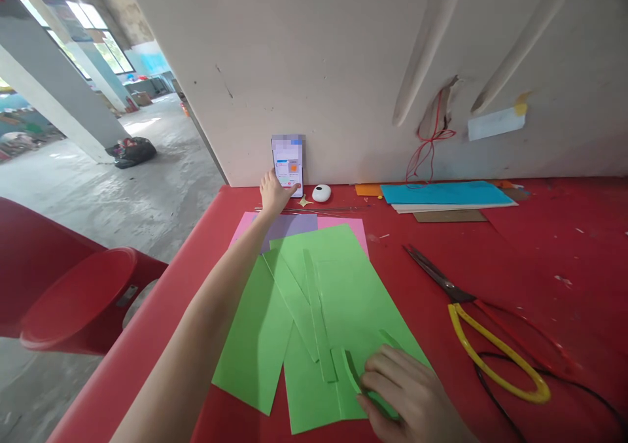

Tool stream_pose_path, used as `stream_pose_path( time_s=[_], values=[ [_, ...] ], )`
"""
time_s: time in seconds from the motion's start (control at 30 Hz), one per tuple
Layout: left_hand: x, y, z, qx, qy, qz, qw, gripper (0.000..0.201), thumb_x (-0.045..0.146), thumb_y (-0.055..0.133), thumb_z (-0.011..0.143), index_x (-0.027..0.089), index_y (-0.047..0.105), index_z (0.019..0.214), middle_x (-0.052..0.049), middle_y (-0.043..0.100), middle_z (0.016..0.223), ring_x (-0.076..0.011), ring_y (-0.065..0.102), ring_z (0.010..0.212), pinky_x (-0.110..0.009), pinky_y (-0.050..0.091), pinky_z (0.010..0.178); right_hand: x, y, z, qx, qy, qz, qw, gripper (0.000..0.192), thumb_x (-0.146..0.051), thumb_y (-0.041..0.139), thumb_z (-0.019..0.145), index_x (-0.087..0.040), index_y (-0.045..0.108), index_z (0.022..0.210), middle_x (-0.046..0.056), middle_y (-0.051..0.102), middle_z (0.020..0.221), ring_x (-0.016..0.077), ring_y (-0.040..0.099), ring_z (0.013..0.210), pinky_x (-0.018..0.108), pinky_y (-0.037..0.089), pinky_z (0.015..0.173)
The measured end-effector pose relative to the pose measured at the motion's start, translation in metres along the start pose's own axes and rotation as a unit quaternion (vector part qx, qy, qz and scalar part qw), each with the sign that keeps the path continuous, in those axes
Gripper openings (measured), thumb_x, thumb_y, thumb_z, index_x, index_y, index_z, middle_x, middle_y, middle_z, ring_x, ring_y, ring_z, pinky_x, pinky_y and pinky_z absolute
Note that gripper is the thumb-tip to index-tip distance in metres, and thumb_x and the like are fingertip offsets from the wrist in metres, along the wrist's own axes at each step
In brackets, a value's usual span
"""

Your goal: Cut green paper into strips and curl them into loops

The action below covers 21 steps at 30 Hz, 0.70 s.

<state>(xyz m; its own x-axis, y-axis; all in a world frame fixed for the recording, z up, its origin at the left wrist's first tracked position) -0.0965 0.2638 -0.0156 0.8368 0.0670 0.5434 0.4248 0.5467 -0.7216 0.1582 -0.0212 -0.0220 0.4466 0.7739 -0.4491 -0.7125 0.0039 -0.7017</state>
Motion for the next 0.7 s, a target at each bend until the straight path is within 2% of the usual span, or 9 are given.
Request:
stream_pose_path(
  time_s=[0.43, 0.7],
  values=[
    [-0.0002, 0.0003, -0.0008, 0.013, 0.007, -0.002, 1.0, 0.062, 0.04, 0.066, 0.071, 0.015, 0.038, 0.121, -0.015, 0.05, 0.12, -0.0314, 0.043, 0.118, -0.042, 0.035, 0.098, 0.0003, 0.0007, 0.0001, 0.003, -0.004, 0.002, 1.0, 0.02, -0.012, 0.046, 0.081, -0.018, 0.052, 0.063, 0.0, 0.053, 0.057, 0.012, 0.047, 0.055, 0.024, 0.034, 0.049],
    [-0.0045, -0.0012, -0.0003, 0.0, 0.033, -0.019, 0.999, 0.07, 0.045, 0.068, 0.068, 0.018, 0.037, 0.125, -0.014, 0.051, 0.124, -0.0325, 0.042, 0.12, -0.044, 0.032, 0.1, 0.0007, 0.0015, -0.0009, 0.0, -0.001, -0.008, 1.0, 0.02, -0.013, 0.046, 0.081, -0.018, 0.052, 0.063, 0.001, 0.053, 0.057, 0.0124, 0.048, 0.055, 0.025, 0.035, 0.051]
  ],
)
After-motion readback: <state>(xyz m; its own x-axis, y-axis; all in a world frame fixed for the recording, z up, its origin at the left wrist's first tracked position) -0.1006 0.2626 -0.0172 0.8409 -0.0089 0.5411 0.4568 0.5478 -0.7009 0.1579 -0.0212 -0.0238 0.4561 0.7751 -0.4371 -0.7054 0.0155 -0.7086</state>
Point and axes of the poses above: each hand's wrist, its own z-axis towards the middle knuckle, its own y-axis out of the palm, x = y × z, the point moved 5 cm from there along z, towards the middle knuckle
